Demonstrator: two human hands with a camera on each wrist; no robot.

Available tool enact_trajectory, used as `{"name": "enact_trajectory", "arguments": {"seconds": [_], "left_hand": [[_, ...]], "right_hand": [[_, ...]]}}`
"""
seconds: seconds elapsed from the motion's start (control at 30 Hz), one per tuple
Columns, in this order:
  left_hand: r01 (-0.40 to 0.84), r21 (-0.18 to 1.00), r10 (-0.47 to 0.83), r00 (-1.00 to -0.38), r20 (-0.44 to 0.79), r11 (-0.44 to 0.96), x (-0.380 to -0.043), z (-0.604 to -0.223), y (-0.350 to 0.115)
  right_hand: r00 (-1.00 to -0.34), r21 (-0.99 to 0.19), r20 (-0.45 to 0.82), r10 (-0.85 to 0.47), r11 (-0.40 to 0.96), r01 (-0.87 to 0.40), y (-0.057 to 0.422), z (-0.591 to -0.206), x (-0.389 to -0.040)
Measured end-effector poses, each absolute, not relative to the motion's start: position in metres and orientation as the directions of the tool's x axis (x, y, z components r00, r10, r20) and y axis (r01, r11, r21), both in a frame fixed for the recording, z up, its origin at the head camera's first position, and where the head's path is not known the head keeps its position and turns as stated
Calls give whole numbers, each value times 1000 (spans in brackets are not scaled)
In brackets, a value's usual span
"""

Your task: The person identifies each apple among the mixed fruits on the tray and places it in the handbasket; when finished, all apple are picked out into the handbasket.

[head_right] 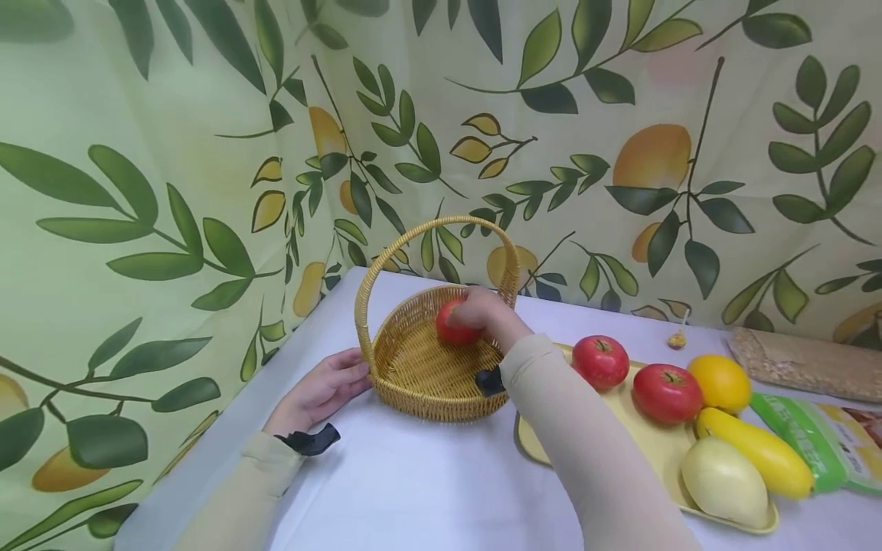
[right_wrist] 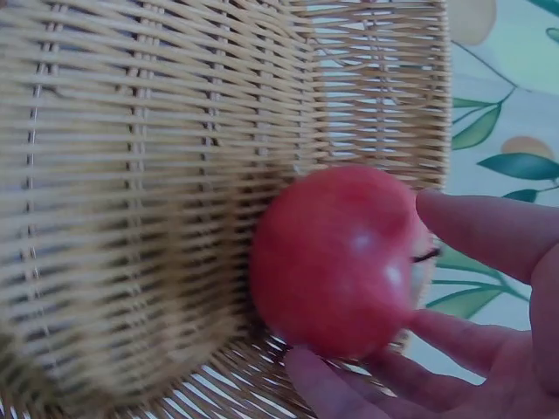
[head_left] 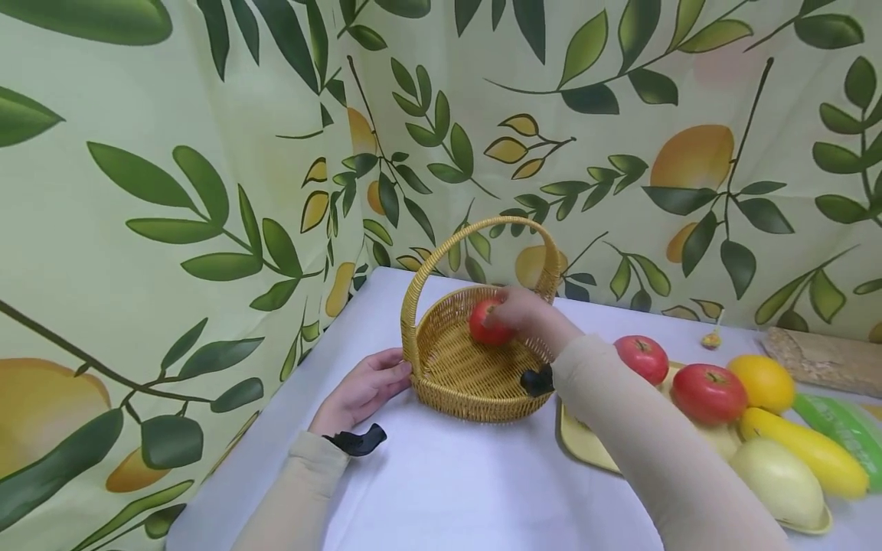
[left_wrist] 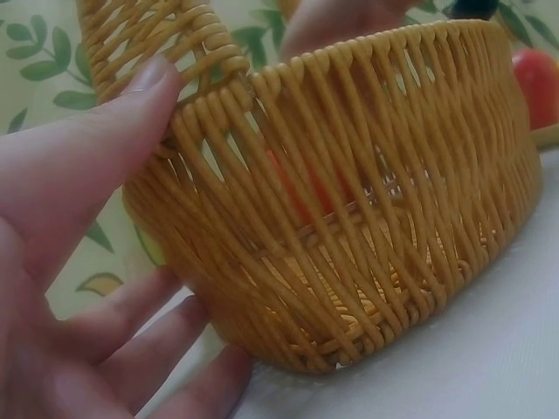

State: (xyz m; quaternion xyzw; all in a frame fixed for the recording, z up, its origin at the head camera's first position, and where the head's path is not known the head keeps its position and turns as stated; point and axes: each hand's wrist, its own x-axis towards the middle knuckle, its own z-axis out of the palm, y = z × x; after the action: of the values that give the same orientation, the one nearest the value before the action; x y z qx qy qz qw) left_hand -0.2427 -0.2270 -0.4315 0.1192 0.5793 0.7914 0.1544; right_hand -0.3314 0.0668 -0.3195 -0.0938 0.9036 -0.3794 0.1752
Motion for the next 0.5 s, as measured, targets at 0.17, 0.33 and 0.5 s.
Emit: {"name": "enact_trajectory", "arguments": {"seconds": [0.17, 0.33, 0.5], "left_hand": [[-100, 959, 350, -937, -2, -264, -241, -431, -227], [-101, 965, 331, -944, -15, -243, -241, -428, -225], [-98, 967, 308, -951, -21, -237, -238, -428, -224]], "right_hand": [[-917, -684, -201, -344, 720, -121, 74, -305, -325], [-906, -692, -226, -359, 714, -110, 85, -301, -317], [-893, -738, -235, -384, 668, -93, 93, -302, -307]]}}
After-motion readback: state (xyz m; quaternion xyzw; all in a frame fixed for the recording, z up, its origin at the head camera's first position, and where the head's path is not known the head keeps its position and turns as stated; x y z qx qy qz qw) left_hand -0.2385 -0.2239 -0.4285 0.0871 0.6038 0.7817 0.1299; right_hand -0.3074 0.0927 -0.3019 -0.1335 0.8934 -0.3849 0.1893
